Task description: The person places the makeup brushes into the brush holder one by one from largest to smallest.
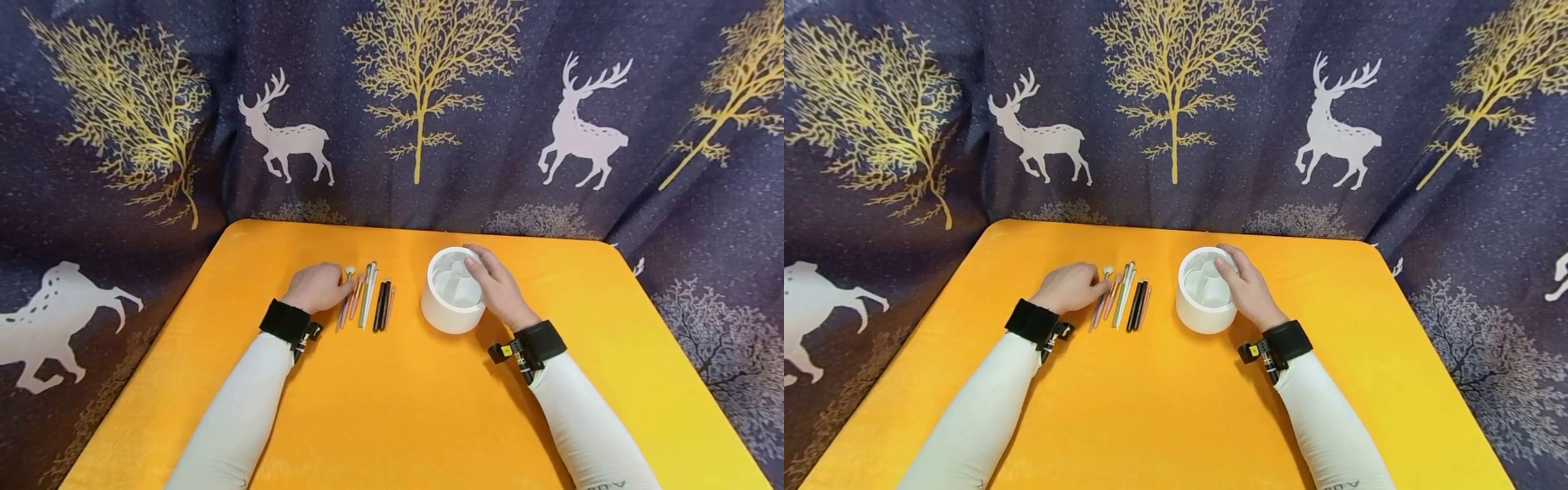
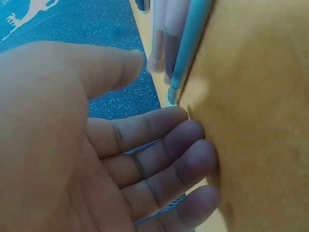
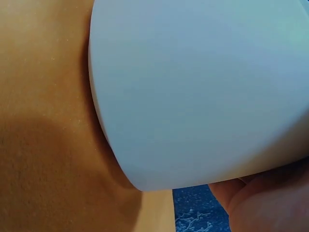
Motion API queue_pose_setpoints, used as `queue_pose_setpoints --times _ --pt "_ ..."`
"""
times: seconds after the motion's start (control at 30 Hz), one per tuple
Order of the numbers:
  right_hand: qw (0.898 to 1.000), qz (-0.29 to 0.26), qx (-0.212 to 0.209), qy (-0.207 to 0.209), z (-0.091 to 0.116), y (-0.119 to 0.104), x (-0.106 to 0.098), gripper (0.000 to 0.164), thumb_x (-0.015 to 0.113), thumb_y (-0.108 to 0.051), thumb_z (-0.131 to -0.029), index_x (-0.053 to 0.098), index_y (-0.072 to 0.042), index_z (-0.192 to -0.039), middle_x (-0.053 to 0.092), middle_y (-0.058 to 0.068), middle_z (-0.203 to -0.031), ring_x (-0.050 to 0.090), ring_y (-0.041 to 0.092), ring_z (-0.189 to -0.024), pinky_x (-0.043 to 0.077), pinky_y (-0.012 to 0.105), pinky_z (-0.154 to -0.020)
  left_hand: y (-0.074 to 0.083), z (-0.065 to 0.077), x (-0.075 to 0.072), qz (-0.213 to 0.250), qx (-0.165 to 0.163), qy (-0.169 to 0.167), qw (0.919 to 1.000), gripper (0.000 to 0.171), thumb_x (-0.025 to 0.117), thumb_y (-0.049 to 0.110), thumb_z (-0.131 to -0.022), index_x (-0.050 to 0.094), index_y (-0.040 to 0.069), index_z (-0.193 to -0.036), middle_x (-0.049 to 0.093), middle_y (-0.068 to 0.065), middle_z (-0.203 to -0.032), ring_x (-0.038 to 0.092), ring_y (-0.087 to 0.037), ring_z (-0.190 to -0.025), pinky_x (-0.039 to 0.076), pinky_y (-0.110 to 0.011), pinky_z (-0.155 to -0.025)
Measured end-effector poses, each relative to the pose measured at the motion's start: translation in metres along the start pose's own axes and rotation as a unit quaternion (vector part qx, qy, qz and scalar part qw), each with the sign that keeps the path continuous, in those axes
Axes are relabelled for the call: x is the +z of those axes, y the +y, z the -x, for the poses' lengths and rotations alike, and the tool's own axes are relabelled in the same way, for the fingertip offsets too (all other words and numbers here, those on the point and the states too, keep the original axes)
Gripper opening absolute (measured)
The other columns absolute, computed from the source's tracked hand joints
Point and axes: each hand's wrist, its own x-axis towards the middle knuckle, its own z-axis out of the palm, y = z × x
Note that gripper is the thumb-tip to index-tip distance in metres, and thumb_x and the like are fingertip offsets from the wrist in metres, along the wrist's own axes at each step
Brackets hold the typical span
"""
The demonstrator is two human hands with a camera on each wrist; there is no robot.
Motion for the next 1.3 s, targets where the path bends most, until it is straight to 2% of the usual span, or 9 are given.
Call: queue_pose_setpoints --times 0.23,0.4,0.57,0.77,0.9,1.3 --pt "1.0 -0.01 0.001 -0.005 -0.0019 0.0027 0.0003 0.06 0.045 -0.06 -0.099 0.045 -0.022 -0.146 0.049 0.001 -0.142 0.043 0.02 -0.129 0.036 0.051 -0.104 -0.0005 0.0007 0.0011 -0.018 0.006 -0.019 0.9997 0.039 0.053 0.048 -0.1 0.058 0.017 -0.077 0.047 -0.002 -0.061 0.047 -0.02 -0.053 0.034 -0.034 -0.05" --pt "1.0 -0.004 -0.006 0.0 -0.0037 0.001 -0.0008 0.055 0.045 -0.06 -0.099 0.046 -0.027 -0.144 0.05 0.0 -0.142 0.043 0.019 -0.129 0.036 0.05 -0.103 -0.001 -0.0008 0.0007 -0.017 0.01 -0.013 0.9997 0.035 0.054 0.044 -0.1 0.057 0.017 -0.078 0.047 -0.003 -0.062 0.047 -0.02 -0.053 0.034 -0.034 -0.051" --pt "1.0 -0.006 -0.004 -0.002 -0.0042 0.0007 -0.0008 0.058 0.045 -0.06 -0.099 0.045 -0.024 -0.145 0.05 0.001 -0.141 0.044 0.02 -0.128 0.037 0.051 -0.103 -0.0007 -0.001 0.0007 -0.017 0.012 -0.011 0.9997 0.033 0.055 0.042 -0.1 0.057 0.017 -0.079 0.046 -0.003 -0.062 0.046 -0.019 -0.053 0.033 -0.033 -0.051" --pt "1.0 -0.009 -0.009 0.003 -0.0016 0.0032 0.0002 0.055 0.045 -0.058 -0.1 0.046 -0.025 -0.144 0.05 0.0 -0.141 0.043 0.02 -0.128 0.036 0.051 -0.103 0.0017 0.0016 0.001 0.008 0.015 -0.016 0.9997 0.028 0.056 0.037 -0.101 0.058 0.016 -0.082 0.046 -0.004 -0.062 0.046 -0.02 -0.053 0.034 -0.034 -0.052" --pt "1.0 -0.002 -0.008 0.003 -0.0007 0.0045 0.0009 0.055 0.045 -0.058 -0.1 0.046 -0.025 -0.145 0.049 0.0 -0.143 0.042 0.02 -0.13 0.034 0.051 -0.105 0.0022 0.0026 0.002 0.022 0.01 -0.023 0.9994 0.029 0.056 0.036 -0.101 0.058 0.015 -0.081 0.045 -0.004 -0.061 0.046 -0.02 -0.051 0.035 -0.033 -0.051" --pt "1.0 0.001 0.005 -0.003 0.0006 0.003 0.0001 0.055 0.044 -0.06 -0.1 0.044 -0.029 -0.146 0.049 0.0 -0.143 0.042 0.021 -0.13 0.035 0.051 -0.105 0.0044 0.0032 -0.0001 0.022 0.011 -0.041 0.9988 0.036 0.055 0.034 -0.101 0.056 0.016 -0.071 0.038 -0.001 -0.056 0.042 -0.019 -0.047 0.033 -0.032 -0.048"
